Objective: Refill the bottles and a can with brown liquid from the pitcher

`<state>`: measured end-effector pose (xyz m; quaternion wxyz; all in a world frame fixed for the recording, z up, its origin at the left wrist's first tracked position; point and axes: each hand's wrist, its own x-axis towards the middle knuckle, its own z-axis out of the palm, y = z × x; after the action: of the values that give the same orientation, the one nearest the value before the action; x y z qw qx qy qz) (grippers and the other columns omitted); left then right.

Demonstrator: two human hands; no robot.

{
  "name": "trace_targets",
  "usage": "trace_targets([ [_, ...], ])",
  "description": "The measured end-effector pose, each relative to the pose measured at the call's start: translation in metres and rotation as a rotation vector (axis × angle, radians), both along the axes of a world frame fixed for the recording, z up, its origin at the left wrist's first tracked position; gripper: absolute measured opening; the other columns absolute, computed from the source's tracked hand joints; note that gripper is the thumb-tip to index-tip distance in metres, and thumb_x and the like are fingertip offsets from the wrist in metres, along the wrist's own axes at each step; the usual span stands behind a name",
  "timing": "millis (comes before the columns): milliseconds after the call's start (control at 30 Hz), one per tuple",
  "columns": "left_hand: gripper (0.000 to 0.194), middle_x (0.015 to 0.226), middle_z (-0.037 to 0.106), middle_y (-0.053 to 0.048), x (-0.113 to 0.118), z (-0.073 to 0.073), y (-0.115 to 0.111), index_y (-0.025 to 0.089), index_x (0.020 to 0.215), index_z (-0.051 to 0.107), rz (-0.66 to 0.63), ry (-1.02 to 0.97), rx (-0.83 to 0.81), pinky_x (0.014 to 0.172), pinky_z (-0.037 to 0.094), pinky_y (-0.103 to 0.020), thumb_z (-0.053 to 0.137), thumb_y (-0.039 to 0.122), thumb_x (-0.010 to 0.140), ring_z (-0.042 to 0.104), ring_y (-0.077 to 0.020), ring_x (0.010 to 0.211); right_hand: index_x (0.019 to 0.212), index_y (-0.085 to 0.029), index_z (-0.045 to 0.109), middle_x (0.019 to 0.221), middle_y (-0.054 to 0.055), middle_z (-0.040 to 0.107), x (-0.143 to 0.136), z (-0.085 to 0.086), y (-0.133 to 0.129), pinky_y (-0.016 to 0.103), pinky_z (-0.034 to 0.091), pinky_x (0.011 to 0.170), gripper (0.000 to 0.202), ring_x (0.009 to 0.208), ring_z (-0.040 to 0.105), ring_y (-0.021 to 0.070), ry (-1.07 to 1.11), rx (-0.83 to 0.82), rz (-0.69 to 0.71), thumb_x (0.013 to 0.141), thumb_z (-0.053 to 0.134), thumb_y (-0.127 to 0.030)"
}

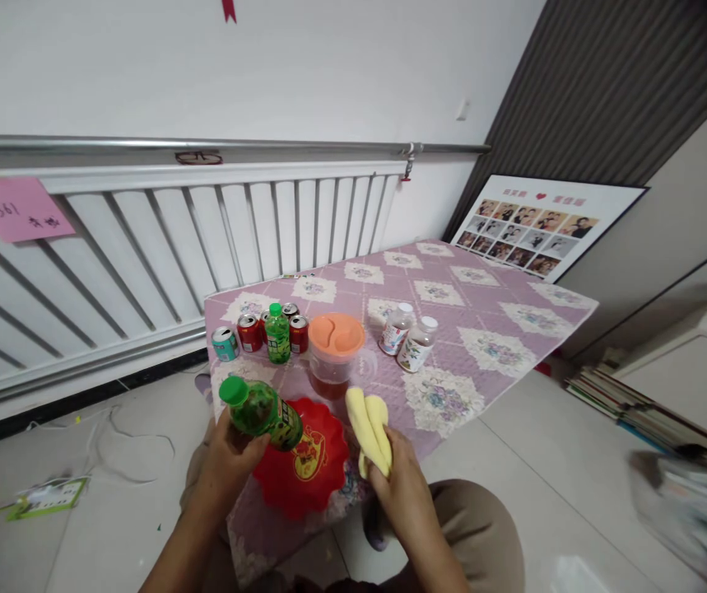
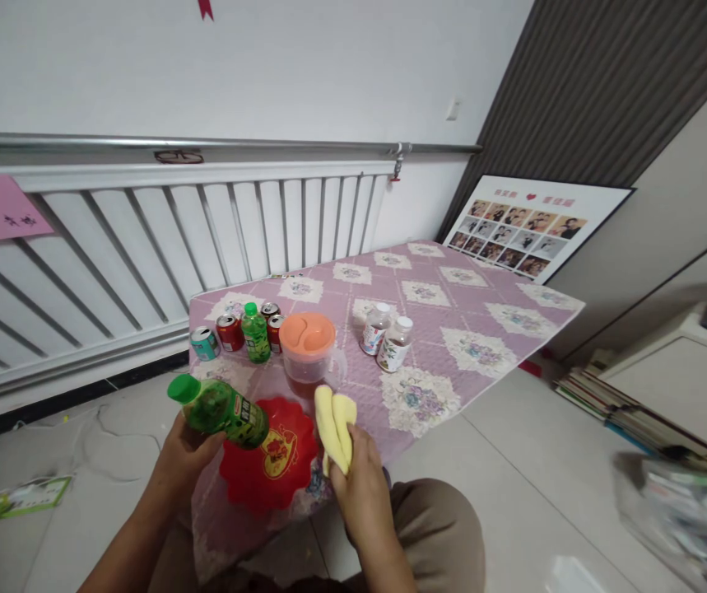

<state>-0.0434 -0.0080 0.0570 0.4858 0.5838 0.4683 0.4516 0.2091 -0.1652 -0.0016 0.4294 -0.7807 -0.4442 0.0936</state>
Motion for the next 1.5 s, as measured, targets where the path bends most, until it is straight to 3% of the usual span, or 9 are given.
trace_targets([
  [200, 0.065, 0.112, 0.077, -0.01, 0.021, 0.001, -0.012, 0.019, 0.117, 0.059, -0.113, -0.074, -0.089, 0.098, 0.061, -0.045, 0.084, 0.048, 0.064, 0.075, -0.0313, 0.109, 0.134, -0.032, 0.069, 0.155, 0.013, 0.058, -0.001, -0.039, 0.002, 0.064, 0.048, 0.106, 0.05, 0.147, 0.047, 0.042, -0.202, -0.258, 0.1, 0.084, 0.068, -0.033],
  [300, 0.064, 0.112, 0.077, -0.01, 0.026, -0.002, -0.017, 0.02, 0.119, 0.06, -0.138, -0.041, -0.075, 0.1, 0.061, -0.045, 0.083, 0.048, 0.066, 0.075, -0.0312, 0.11, 0.135, -0.034, 0.069, 0.156, 0.012, 0.058, -0.004, -0.044, 0.002, 0.07, 0.045, 0.106, 0.049, 0.148, 0.046, 0.0428, -0.201, -0.271, 0.079, 0.087, 0.066, -0.035],
  [400, 0.063, 0.116, 0.077, -0.01, 0.032, -0.003, -0.023, 0.021, 0.124, 0.059, -0.216, 0.006, -0.082, 0.103, 0.059, -0.047, 0.082, 0.042, 0.069, 0.074, -0.0318, 0.113, 0.14, -0.029, 0.067, 0.152, 0.015, 0.061, -0.005, -0.033, 0.001, 0.068, 0.043, 0.112, 0.054, 0.142, 0.053, 0.0396, -0.104, -0.109, 0.076, 0.087, 0.067, -0.038],
  [533, 0.068, 0.134, 0.07, -0.014, 0.045, -0.006, -0.033, 0.021, 0.134, 0.058, -0.314, 0.022, -0.039, 0.115, 0.05, -0.051, 0.081, 0.033, 0.071, 0.068, -0.0327, 0.126, 0.148, -0.024, 0.059, 0.154, 0.015, 0.059, -0.019, -0.006, 0.003, 0.057, 0.04, 0.121, 0.066, 0.145, 0.053, 0.033, 0.131, 0.097, 0.245, 0.084, 0.07, -0.032],
  [867, 0.068, 0.134, 0.07, -0.011, 0.062, 0.011, -0.047, 0.023, 0.133, 0.065, -0.626, 0.073, 0.003, 0.114, 0.052, -0.05, 0.075, 0.013, 0.067, 0.067, -0.0344, 0.126, 0.151, -0.025, 0.056, 0.154, 0.012, 0.06, -0.029, 0.03, 0.006, 0.056, 0.034, 0.124, 0.086, 0.144, 0.054, 0.0319, 0.524, 0.058, 0.425, 0.068, 0.075, -0.012],
  [1033, 0.083, 0.153, 0.058, -0.016, 0.068, 0.01, -0.048, 0.024, 0.15, 0.051, -0.742, -0.002, -0.057, 0.117, 0.049, -0.05, 0.082, 0.026, 0.073, 0.06, -0.0348, 0.137, 0.142, -0.023, 0.062, 0.142, 0.013, 0.069, -0.02, 0.031, 0.0, 0.053, 0.046, 0.115, 0.079, 0.13, 0.065, 0.0342, 0.583, 0.101, 0.399, 0.066, 0.082, -0.019],
  [1133, 0.088, 0.159, 0.052, -0.018, 0.065, 0.01, -0.036, 0.023, 0.153, 0.048, -0.637, -0.036, -0.036, 0.116, 0.049, -0.048, 0.085, 0.038, 0.074, 0.053, -0.0364, 0.144, 0.132, -0.022, 0.064, 0.124, 0.012, 0.077, 0.001, 0.024, 0.0, 0.05, 0.055, 0.103, 0.071, 0.114, 0.072, 0.0335, 0.667, 0.133, 0.301, 0.066, 0.085, -0.03],
  [1300, 0.064, 0.134, 0.072, -0.016, 0.037, -0.002, 0.012, 0.02, 0.129, 0.066, -0.245, 0.0, -0.07, 0.106, 0.054, -0.047, 0.079, 0.054, 0.075, 0.065, -0.0347, 0.127, 0.11, -0.023, 0.064, 0.112, 0.012, 0.079, 0.068, 0.011, 0.001, 0.047, 0.058, 0.094, 0.057, 0.105, 0.073, 0.0321, 0.52, 0.265, -0.124, 0.065, 0.083, -0.054],
  [1500, 0.067, 0.121, 0.076, -0.014, -0.002, -0.061, 0.05, 0.019, 0.12, 0.068, 0.054, -0.032, -0.236, 0.095, 0.057, -0.043, 0.081, 0.061, 0.069, 0.07, -0.0336, 0.116, 0.095, -0.025, 0.058, 0.088, 0.007, 0.074, 0.146, -0.011, 0.003, 0.048, 0.057, 0.084, 0.055, 0.087, 0.069, 0.0314, 0.36, 0.254, -0.47, 0.056, 0.08, -0.056],
])
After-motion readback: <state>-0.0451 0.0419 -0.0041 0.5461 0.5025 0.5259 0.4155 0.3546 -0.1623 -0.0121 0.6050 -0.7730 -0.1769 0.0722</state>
